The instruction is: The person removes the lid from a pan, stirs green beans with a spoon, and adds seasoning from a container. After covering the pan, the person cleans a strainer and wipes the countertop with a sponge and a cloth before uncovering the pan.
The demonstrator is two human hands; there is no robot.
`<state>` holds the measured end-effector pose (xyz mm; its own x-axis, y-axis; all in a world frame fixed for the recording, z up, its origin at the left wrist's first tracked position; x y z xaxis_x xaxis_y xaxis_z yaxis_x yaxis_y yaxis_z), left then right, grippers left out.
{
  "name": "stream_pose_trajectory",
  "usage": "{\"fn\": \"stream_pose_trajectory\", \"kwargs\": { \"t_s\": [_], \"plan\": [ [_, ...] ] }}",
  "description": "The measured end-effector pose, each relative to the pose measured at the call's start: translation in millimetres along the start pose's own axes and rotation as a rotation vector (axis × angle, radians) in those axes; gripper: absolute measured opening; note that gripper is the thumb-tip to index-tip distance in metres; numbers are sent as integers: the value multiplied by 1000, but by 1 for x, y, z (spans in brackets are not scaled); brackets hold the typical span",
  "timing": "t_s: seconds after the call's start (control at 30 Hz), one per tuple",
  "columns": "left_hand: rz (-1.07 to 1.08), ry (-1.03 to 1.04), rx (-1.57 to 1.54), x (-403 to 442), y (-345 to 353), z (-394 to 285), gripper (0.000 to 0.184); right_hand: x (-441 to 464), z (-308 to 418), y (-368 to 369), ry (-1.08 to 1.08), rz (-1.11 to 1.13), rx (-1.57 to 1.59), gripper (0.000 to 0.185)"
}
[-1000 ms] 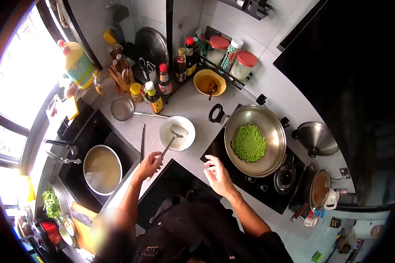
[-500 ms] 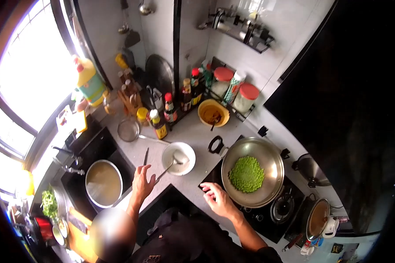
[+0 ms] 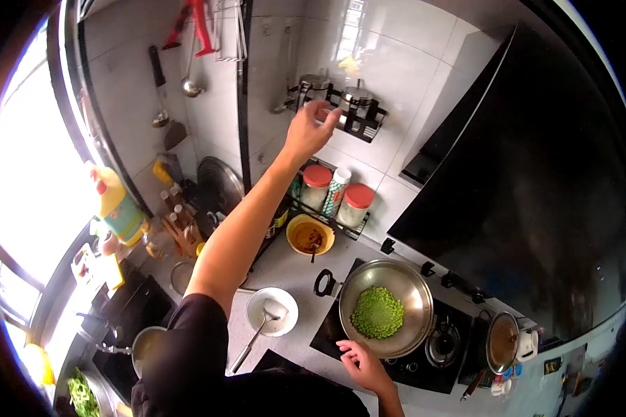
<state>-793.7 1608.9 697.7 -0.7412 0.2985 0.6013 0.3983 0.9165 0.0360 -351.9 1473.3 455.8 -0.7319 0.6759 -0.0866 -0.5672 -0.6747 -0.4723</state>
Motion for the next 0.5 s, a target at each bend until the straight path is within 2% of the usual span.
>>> {"fn": "stream_pose_trajectory", "kwargs": {
  "t_s": [0.03,0.1,0.2,0.33,0.43,0.47,0.5],
  "plan": [
    [-139,275,247,16,12,-8,63,-6,-6,-2,37,-27,-7,36],
    [-78,154,339,25,39,-6,61,-17,-13,-8,71,-93,-1,36],
    [-57,91,512,24,60,-1,51,-31,-20,-16,108,-164,-35,37],
    [-42,100,404,43,75,19,37,-38,-20,-21,89,-214,-53,36],
    [8,-87,194,50,83,33,37,-37,-24,-21,64,-203,-42,36],
    [67,-232,14,47,91,40,29,-36,-26,-20,52,-186,-41,36],
    [64,-255,-56,48,91,40,28,-34,-26,-19,37,-166,-41,36]
  ]
}}
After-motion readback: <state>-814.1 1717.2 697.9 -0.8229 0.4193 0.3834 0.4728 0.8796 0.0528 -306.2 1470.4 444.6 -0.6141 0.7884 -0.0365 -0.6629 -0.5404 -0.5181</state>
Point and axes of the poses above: each hand's wrist, its own x-axis towards the middle knuckle, its own y-axis out of the palm, z = x × y, the point moved 8 cm from there along x, towards the middle knuckle, and after that the axes turned 14 degrees about -z, right-handed, at the moved point
